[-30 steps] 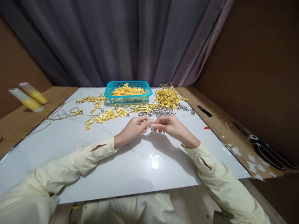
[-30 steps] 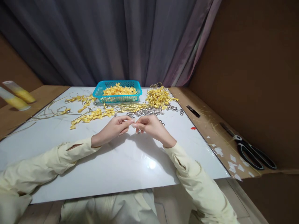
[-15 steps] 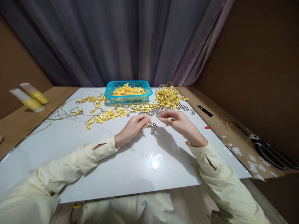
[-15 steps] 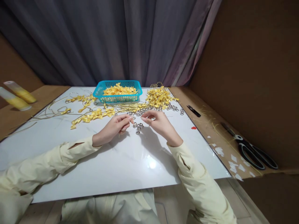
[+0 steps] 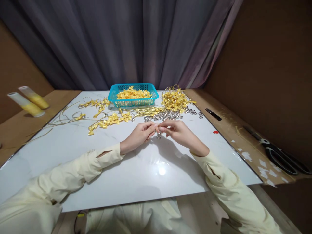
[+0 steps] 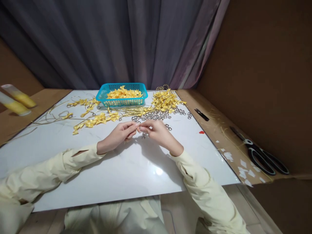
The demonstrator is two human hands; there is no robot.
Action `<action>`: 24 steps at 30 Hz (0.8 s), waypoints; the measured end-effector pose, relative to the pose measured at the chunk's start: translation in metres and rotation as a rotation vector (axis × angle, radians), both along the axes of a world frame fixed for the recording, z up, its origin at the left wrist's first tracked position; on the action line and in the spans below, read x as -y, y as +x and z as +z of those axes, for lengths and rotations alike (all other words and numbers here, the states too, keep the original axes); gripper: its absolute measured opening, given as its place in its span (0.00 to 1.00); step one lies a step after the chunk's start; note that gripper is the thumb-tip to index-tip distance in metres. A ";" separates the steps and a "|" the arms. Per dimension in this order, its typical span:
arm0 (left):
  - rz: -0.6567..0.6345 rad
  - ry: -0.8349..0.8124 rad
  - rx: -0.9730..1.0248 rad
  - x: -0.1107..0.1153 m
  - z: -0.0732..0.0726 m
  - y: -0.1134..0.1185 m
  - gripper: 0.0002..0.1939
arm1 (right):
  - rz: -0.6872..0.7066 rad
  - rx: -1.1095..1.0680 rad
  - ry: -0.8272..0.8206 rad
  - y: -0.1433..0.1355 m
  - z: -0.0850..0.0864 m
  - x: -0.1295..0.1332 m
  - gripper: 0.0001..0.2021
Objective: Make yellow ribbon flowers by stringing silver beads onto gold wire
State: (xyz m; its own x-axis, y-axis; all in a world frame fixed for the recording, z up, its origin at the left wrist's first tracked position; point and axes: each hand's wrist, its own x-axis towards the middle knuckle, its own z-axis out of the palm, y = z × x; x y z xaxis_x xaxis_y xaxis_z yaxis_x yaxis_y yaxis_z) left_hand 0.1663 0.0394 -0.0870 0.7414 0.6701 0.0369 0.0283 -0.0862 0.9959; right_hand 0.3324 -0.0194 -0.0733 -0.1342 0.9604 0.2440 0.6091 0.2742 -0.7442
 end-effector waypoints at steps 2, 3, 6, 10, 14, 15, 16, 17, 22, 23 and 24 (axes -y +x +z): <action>0.000 0.038 -0.018 0.000 -0.001 0.000 0.16 | -0.008 0.003 -0.015 -0.001 0.000 0.000 0.09; 0.000 0.059 -0.030 0.000 -0.001 0.000 0.15 | -0.018 0.013 -0.020 -0.002 0.000 0.000 0.08; 0.008 0.115 -0.085 0.001 -0.001 0.000 0.14 | -0.046 0.070 -0.022 -0.005 0.001 0.001 0.08; 0.033 0.123 -0.123 0.001 -0.001 0.000 0.13 | -0.053 0.126 -0.049 -0.007 0.003 0.003 0.09; 0.054 0.140 -0.155 0.000 -0.001 0.001 0.12 | -0.046 0.145 -0.063 -0.008 0.006 0.005 0.09; 0.062 0.160 -0.165 0.000 -0.001 0.001 0.12 | -0.039 0.150 -0.064 -0.009 0.007 0.005 0.09; 0.070 0.184 -0.171 0.000 -0.001 0.001 0.12 | -0.034 0.156 -0.065 -0.009 0.007 0.005 0.08; 0.078 0.215 -0.171 0.000 -0.001 0.001 0.12 | -0.030 0.163 -0.065 -0.009 0.008 0.005 0.08; 0.088 0.293 -0.151 -0.001 -0.001 -0.001 0.13 | -0.037 0.145 -0.101 -0.007 0.008 0.006 0.09; 0.080 0.263 -0.148 -0.001 -0.002 -0.001 0.13 | -0.029 0.114 -0.118 -0.007 0.008 0.006 0.09; 0.067 0.224 -0.141 -0.001 -0.002 -0.001 0.13 | -0.016 0.076 -0.143 -0.006 0.008 0.005 0.10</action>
State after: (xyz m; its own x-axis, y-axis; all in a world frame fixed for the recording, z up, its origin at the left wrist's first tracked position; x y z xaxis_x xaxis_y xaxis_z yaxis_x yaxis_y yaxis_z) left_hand 0.1656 0.0403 -0.0888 0.7039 0.7047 0.0891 0.1789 -0.2972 0.9379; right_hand 0.3265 -0.0249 -0.0657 -0.1310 0.9869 0.0945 0.6686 0.1583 -0.7265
